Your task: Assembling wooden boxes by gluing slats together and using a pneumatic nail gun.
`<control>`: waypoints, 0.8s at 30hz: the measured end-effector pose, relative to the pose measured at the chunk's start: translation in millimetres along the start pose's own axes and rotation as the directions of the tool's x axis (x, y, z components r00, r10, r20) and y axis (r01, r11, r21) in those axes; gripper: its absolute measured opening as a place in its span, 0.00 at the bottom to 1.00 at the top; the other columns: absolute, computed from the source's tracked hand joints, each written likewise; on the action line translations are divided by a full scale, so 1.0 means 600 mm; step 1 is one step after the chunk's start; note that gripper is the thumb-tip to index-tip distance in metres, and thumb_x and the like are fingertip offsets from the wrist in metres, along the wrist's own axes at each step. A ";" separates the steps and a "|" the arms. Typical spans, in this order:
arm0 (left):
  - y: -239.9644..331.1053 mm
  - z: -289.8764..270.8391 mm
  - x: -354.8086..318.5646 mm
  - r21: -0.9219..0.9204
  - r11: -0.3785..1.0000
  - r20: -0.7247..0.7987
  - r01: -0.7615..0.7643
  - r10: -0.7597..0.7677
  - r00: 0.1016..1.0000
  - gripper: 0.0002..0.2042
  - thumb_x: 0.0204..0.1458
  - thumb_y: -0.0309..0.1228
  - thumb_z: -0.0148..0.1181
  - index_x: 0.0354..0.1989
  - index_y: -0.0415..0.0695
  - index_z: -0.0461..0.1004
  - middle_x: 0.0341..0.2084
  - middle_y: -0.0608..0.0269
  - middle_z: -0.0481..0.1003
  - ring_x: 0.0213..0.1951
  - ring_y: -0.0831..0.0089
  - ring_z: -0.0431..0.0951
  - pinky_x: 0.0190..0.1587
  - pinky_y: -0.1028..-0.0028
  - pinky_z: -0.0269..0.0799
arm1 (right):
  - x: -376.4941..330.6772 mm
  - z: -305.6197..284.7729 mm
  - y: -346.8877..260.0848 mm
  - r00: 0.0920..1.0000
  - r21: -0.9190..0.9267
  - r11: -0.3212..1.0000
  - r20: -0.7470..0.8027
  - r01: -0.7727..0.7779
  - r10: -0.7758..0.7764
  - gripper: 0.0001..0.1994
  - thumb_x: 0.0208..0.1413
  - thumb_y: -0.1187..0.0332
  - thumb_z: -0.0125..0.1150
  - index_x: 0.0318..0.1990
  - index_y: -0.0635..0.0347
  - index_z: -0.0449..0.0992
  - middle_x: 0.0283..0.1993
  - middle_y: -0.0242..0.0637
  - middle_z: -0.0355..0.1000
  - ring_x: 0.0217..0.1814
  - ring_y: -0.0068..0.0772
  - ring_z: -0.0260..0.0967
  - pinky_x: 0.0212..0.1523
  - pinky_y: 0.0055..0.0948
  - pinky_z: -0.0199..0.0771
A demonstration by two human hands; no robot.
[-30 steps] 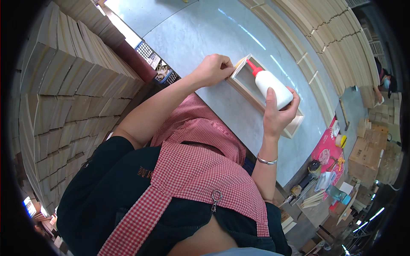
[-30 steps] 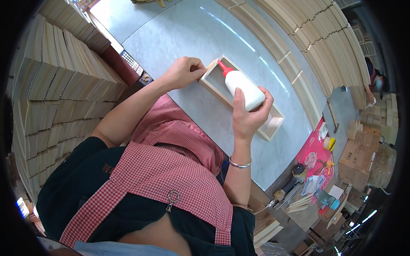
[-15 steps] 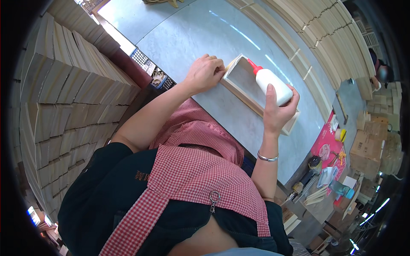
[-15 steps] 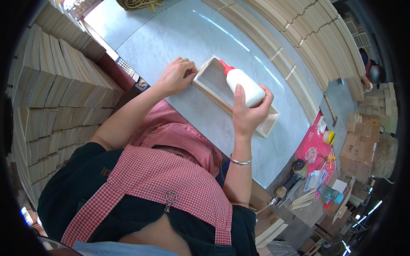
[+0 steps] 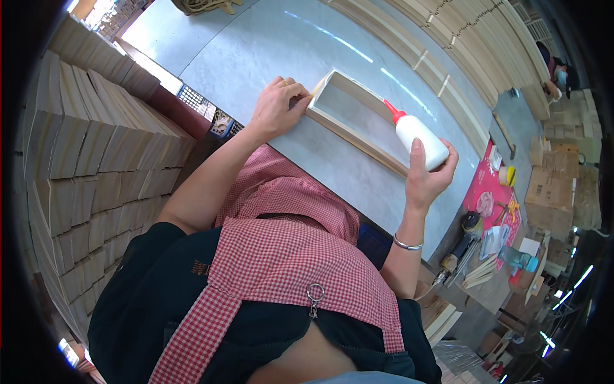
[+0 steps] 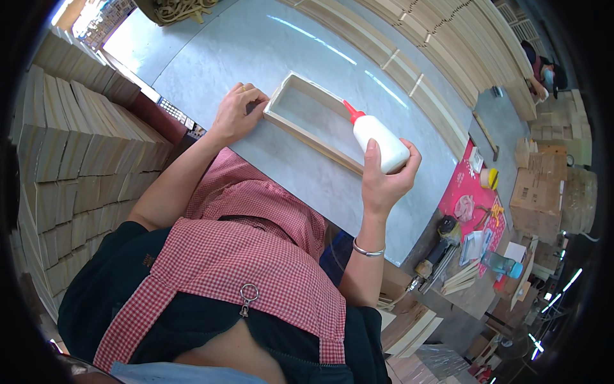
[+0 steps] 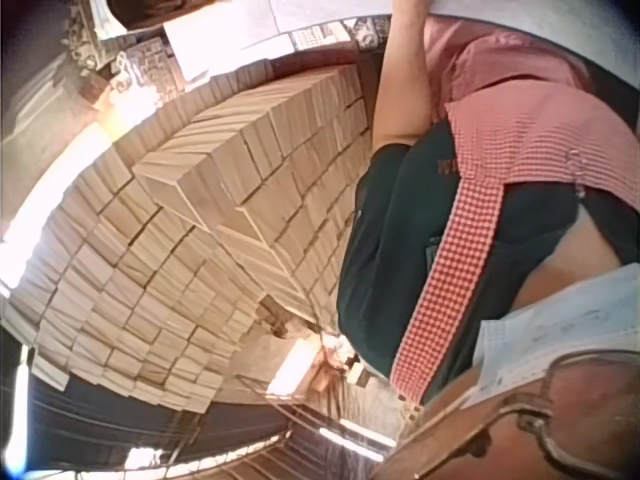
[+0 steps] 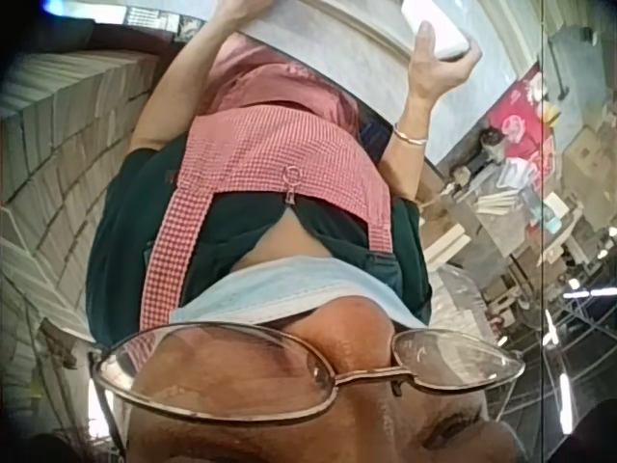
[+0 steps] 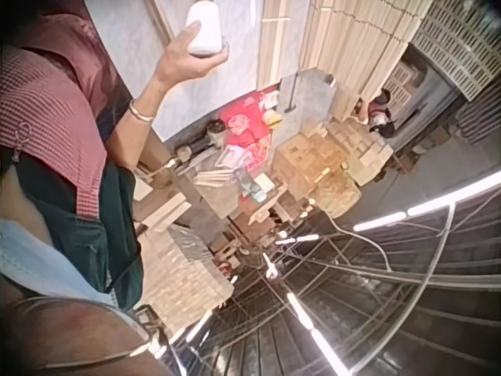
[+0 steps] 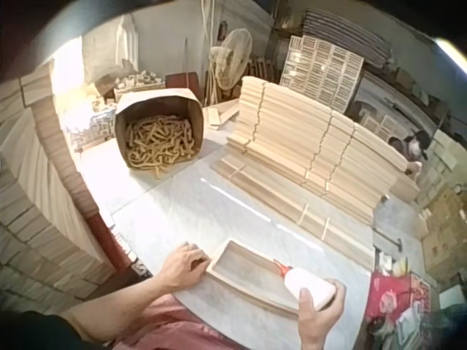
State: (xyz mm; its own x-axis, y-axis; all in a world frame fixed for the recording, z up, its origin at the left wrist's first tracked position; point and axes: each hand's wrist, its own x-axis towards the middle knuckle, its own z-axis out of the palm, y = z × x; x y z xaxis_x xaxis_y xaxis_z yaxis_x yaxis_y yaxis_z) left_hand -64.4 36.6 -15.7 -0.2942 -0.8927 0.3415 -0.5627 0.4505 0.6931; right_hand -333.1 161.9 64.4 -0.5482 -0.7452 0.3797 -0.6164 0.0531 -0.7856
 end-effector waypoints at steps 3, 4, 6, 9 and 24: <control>0.003 0.000 -0.001 -0.001 1.000 -0.001 0.015 -0.015 1.000 0.05 0.54 0.29 0.62 0.33 0.42 0.82 0.31 0.62 0.77 0.37 0.66 0.71 0.44 0.70 0.70 | -0.003 -0.024 0.014 1.000 -0.039 0.999 -0.025 0.005 -0.006 0.24 0.55 0.59 0.71 0.53 0.61 0.69 0.49 0.44 0.72 0.50 0.42 0.73 0.46 0.32 0.78; 0.002 0.000 -0.001 -0.001 1.000 -0.002 0.020 -0.020 1.000 0.05 0.54 0.28 0.62 0.33 0.42 0.82 0.31 0.62 0.77 0.37 0.66 0.71 0.44 0.70 0.70 | -0.004 -0.031 0.017 0.999 -0.053 0.999 -0.034 0.006 -0.008 0.24 0.55 0.59 0.71 0.53 0.61 0.69 0.49 0.45 0.72 0.50 0.42 0.73 0.46 0.32 0.78; -0.001 0.002 -0.002 -0.008 1.000 0.009 0.020 -0.020 1.000 0.05 0.54 0.28 0.62 0.33 0.42 0.82 0.31 0.62 0.77 0.37 0.66 0.71 0.44 0.70 0.70 | -0.007 -0.047 0.022 0.998 -0.066 0.998 -0.055 -0.007 0.003 0.24 0.55 0.59 0.71 0.53 0.61 0.69 0.49 0.45 0.72 0.50 0.42 0.73 0.46 0.33 0.78; -0.008 0.005 -0.003 -0.007 0.999 0.019 0.041 -0.040 0.999 0.05 0.54 0.28 0.62 0.33 0.41 0.82 0.32 0.62 0.77 0.37 0.67 0.71 0.43 0.70 0.70 | -0.010 -0.069 0.030 0.995 -0.084 0.996 -0.093 -0.032 0.024 0.24 0.55 0.60 0.71 0.53 0.62 0.70 0.49 0.45 0.73 0.49 0.41 0.73 0.46 0.34 0.77; 0.001 0.000 0.000 -0.005 1.000 0.023 0.008 -0.008 1.000 0.05 0.54 0.26 0.62 0.35 0.41 0.82 0.32 0.62 0.77 0.35 0.68 0.70 0.41 0.72 0.69 | -0.019 -0.151 0.080 0.970 -0.246 0.969 -0.241 -0.036 -0.025 0.24 0.52 0.61 0.72 0.52 0.62 0.70 0.46 0.46 0.74 0.44 0.43 0.74 0.44 0.37 0.77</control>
State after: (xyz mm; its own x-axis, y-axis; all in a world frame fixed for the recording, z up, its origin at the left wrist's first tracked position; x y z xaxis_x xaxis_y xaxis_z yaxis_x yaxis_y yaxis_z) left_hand -64.6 36.7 -15.4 -0.3076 -0.8958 0.3209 -0.5609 0.4431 0.6993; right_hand -407.8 233.0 66.6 -0.6527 -0.5643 0.5055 -0.7162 0.2421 -0.6545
